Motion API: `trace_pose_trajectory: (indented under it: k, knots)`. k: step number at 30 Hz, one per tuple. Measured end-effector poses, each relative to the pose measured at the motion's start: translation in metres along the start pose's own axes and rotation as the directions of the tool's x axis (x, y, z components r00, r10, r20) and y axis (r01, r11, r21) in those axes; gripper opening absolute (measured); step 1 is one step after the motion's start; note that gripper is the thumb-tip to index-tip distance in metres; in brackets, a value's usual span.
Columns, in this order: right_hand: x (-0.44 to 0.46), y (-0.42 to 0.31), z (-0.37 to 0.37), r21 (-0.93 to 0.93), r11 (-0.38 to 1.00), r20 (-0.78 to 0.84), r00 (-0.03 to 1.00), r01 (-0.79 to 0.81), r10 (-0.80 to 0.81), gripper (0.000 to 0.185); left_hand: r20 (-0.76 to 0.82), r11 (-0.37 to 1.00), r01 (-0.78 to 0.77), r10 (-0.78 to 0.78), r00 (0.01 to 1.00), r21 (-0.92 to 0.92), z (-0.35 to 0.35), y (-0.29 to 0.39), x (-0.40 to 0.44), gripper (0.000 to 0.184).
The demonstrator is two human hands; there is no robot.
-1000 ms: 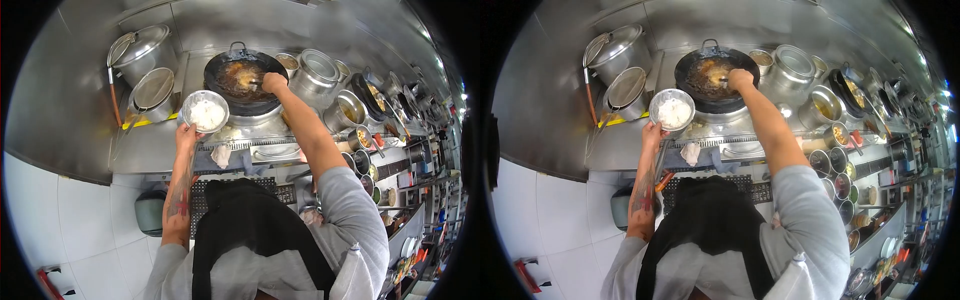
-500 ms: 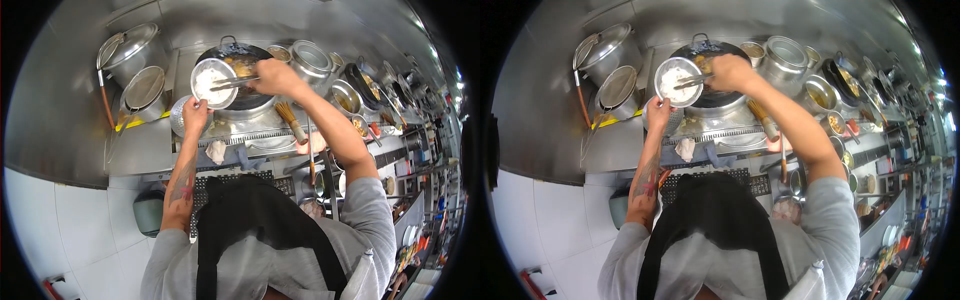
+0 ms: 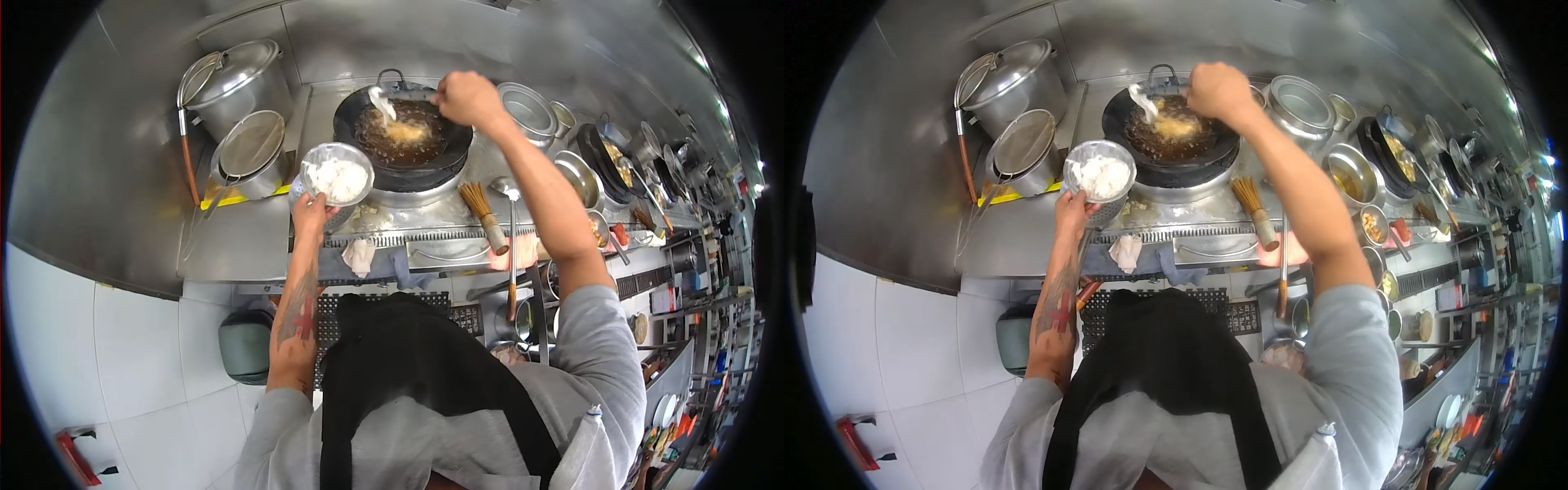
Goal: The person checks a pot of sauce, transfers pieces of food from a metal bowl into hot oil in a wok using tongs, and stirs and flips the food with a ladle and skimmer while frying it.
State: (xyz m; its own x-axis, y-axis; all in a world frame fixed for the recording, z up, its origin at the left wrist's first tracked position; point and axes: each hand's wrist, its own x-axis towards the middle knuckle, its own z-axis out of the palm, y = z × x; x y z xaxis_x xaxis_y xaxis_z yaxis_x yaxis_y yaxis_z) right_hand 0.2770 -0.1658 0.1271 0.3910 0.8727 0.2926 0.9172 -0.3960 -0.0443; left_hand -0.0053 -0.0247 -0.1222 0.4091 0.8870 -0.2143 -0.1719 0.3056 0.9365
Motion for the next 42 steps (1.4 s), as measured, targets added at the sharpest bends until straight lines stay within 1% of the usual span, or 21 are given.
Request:
trace_pose_trajectory:
  k: [2, 6, 7, 9, 12, 15, 16, 17, 19, 20, 21, 22, 24, 26, 28, 29, 31, 36, 38, 40, 42]
  knots:
    - [0.009, -0.012, 0.038, -0.121, 0.992, 0.073, 0.996, -0.042, 0.051, 0.026, -0.033, 1.0, 0.01, -0.009, 0.999, 0.023, -0.012, 0.007, -0.015, 0.017]
    - [0.04, -0.016, 0.142, -0.074, 0.991, 0.261, 0.957, -0.115, 0.131, 0.025, -0.071, 0.999, 0.033, -0.032, 0.997, 0.009, -0.03, 0.012, -0.037, 0.016]
    - [0.044, -0.01, 0.158, -0.079, 0.988, 0.248, 0.958, -0.129, 0.145, 0.025, -0.071, 1.0, 0.028, -0.028, 0.997, 0.009, -0.036, 0.013, -0.042, 0.016]
    - [0.041, -0.009, 0.137, -0.094, 0.988, 0.209, 0.968, -0.122, 0.14, 0.024, -0.061, 1.0, 0.025, -0.025, 0.998, 0.011, -0.037, 0.02, -0.044, 0.016]
    - [0.021, -0.018, 0.07, -0.088, 0.992, 0.1, 0.991, -0.085, 0.094, 0.022, -0.038, 1.0, 0.01, -0.009, 0.999, 0.017, -0.03, 0.028, -0.045, 0.015]
    - [-0.01, -0.023, 0.011, -0.056, 0.998, 0.074, 0.997, -0.021, 0.025, 0.031, 0.026, 0.989, -0.095, 0.093, 0.995, 0.113, -0.008, 0.029, -0.022, 0.018]
    - [-0.027, -0.026, -0.006, 0.025, 0.999, 0.115, 0.993, 0.027, -0.03, 0.033, 0.03, 0.989, -0.098, 0.095, 0.995, 0.111, 0.001, 0.032, -0.019, 0.018]
    - [-0.039, -0.028, -0.014, 0.106, 0.992, 0.152, 0.985, 0.066, -0.082, 0.035, 0.1, 0.977, -0.186, 0.176, 0.979, 0.101, 0.012, 0.035, -0.016, 0.016]
    - [-0.051, -0.026, -0.009, 0.067, 0.997, 0.131, 0.99, 0.047, -0.056, 0.034, 0.26, 0.941, -0.322, 0.287, 0.922, 0.104, 0.031, 0.04, -0.012, 0.014]
    - [-0.058, -0.024, -0.002, 0.034, 0.999, 0.116, 0.992, 0.04, -0.044, 0.033, 0.288, 0.942, -0.32, 0.28, 0.916, 0.099, 0.044, 0.041, -0.011, 0.014]
    - [-0.058, -0.023, 0.01, 0.035, 0.996, 0.057, 0.995, 0.076, -0.078, 0.03, 0.328, 0.966, -0.248, 0.214, 0.92, 0.066, 0.056, 0.042, -0.011, 0.015]
    - [-0.059, -0.011, 0.012, 0.028, 0.998, 0.053, 0.997, 0.057, -0.058, 0.03, 0.364, 0.984, -0.174, 0.149, 0.92, 0.039, 0.067, 0.044, -0.01, 0.015]
    - [-0.057, -0.008, -0.007, 0.127, 0.992, 0.083, 0.997, -0.005, -0.006, 0.028, 0.37, 0.99, -0.133, 0.103, 0.923, 0.056, 0.074, 0.032, 0.002, 0.017]
    - [-0.059, -0.001, -0.03, 0.079, 0.997, 0.051, 0.999, -0.02, 0.016, 0.027, 0.278, 0.997, -0.068, 0.056, 0.959, 0.033, 0.075, 0.025, 0.008, 0.017]
    - [-0.054, 0.012, -0.045, 0.225, 0.969, 0.027, 0.995, -0.101, 0.098, 0.026, 0.246, 0.997, -0.06, 0.045, 0.968, 0.054, 0.068, 0.018, 0.014, 0.017]
    - [-0.051, 0.017, -0.054, 0.225, 0.969, 0.03, 0.995, -0.098, 0.093, 0.026, 0.209, 0.996, -0.052, 0.036, 0.977, 0.073, 0.062, 0.016, 0.014, 0.017]
    - [-0.042, 0.025, -0.061, 0.261, 0.955, -0.052, 0.986, -0.137, 0.156, 0.025, 0.157, 0.997, -0.029, 0.019, 0.987, 0.066, 0.048, 0.01, 0.01, 0.017]
    - [-0.021, 0.043, -0.017, 0.292, 0.945, 0.006, 0.988, -0.147, 0.152, 0.025, 0.078, 0.996, 0.035, -0.041, 0.996, 0.081, 0.003, 0.0, -0.002, 0.022]
    - [-0.01, 0.05, 0.027, 0.139, 0.981, 0.043, 0.991, -0.132, 0.127, 0.026, 0.033, 0.997, 0.049, -0.051, 0.998, 0.061, -0.01, 0.004, -0.014, 0.021]
    - [-0.006, 0.04, 0.057, -0.02, 0.985, 0.088, 0.981, -0.172, 0.173, 0.027, 0.008, 0.997, 0.031, -0.032, 0.999, 0.076, -0.025, 0.007, -0.022, 0.019]
    - [0.012, 0.032, 0.098, -0.048, 0.979, 0.17, 0.964, -0.199, 0.204, 0.031, -0.037, 0.995, 0.039, -0.036, 0.999, 0.094, -0.032, 0.012, -0.025, 0.017]
